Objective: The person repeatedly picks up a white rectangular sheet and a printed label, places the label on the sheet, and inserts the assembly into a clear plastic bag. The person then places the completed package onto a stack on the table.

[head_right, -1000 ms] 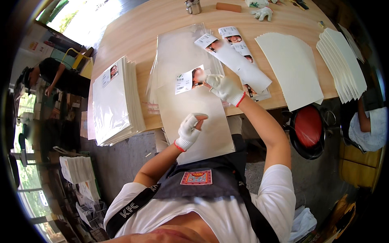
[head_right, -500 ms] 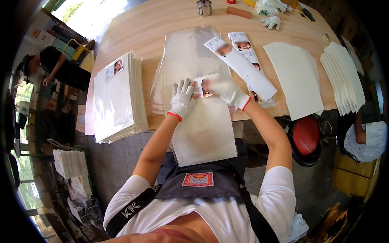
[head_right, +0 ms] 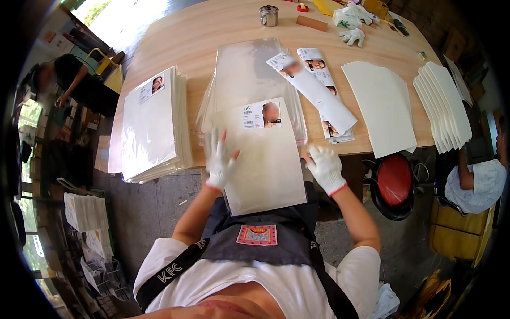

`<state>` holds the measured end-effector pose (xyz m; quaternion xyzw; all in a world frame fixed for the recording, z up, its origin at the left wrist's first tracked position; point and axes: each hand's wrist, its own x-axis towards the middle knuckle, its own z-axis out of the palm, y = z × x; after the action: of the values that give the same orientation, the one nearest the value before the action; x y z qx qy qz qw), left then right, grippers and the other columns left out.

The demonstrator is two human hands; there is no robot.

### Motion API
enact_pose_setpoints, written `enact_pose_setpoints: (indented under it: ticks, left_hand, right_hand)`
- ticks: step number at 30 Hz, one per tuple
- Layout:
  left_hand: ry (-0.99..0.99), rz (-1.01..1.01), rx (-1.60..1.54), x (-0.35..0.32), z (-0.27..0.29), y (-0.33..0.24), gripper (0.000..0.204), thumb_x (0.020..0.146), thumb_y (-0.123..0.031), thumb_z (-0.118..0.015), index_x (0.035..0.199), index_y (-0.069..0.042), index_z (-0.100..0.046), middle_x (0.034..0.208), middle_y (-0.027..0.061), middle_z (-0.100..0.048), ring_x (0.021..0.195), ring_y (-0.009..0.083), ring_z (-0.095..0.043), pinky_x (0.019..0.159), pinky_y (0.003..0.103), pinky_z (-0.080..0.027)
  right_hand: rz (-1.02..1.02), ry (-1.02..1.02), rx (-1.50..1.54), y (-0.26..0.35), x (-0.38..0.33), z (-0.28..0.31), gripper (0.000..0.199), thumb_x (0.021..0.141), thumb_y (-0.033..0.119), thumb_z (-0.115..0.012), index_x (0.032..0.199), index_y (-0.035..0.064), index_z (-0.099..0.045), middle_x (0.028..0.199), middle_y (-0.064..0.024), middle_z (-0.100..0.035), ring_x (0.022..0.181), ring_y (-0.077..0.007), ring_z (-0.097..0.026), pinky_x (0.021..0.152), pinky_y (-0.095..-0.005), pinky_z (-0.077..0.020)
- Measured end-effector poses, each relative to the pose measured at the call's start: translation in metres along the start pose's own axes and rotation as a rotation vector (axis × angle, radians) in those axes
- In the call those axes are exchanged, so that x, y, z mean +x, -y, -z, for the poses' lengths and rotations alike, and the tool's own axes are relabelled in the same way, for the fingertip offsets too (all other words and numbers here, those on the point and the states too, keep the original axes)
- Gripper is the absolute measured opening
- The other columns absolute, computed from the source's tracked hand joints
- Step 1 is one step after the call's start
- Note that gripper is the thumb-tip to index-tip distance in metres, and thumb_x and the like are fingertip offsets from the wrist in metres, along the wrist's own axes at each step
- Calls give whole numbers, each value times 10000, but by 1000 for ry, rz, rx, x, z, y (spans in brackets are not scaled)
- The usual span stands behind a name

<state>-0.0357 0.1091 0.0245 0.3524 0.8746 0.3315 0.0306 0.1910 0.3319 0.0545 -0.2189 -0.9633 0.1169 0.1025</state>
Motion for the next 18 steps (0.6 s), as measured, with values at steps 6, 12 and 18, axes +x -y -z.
enact_pose_setpoints:
  ticks: [6,12,18]
  left_hand:
    - [335,501,-99,-136,8,36,626,735,-259,-729,1235,-55,-411,1130,237,-549,1017,403,-560,823,410,-466]
    - [152,209,-654,-92,80,5,420,808,-91,-670,1167,-7,-469,881,152,-617,835,184,-598,720,294,-472]
    - [-56,95,-497,-59,203,-7,347,843,-46,-619,1174,-13,-520,858,34,-578,737,79,-511,642,214,-432]
  right_hand:
    - [-404,194,406,6,-85,-40,274,855,337,-589,911,70,-556,779,-139,-639,704,-331,-627,610,-447,-473]
    - [-611,483,1304,36,-84,-38,130,879,130,-584,937,50,-499,584,-2,-497,390,-53,-382,370,-216,-280]
    - [-386,390,1466,117,-16,-53,59,905,126,-532,908,73,-508,657,12,-515,478,-52,-470,429,-186,-357]
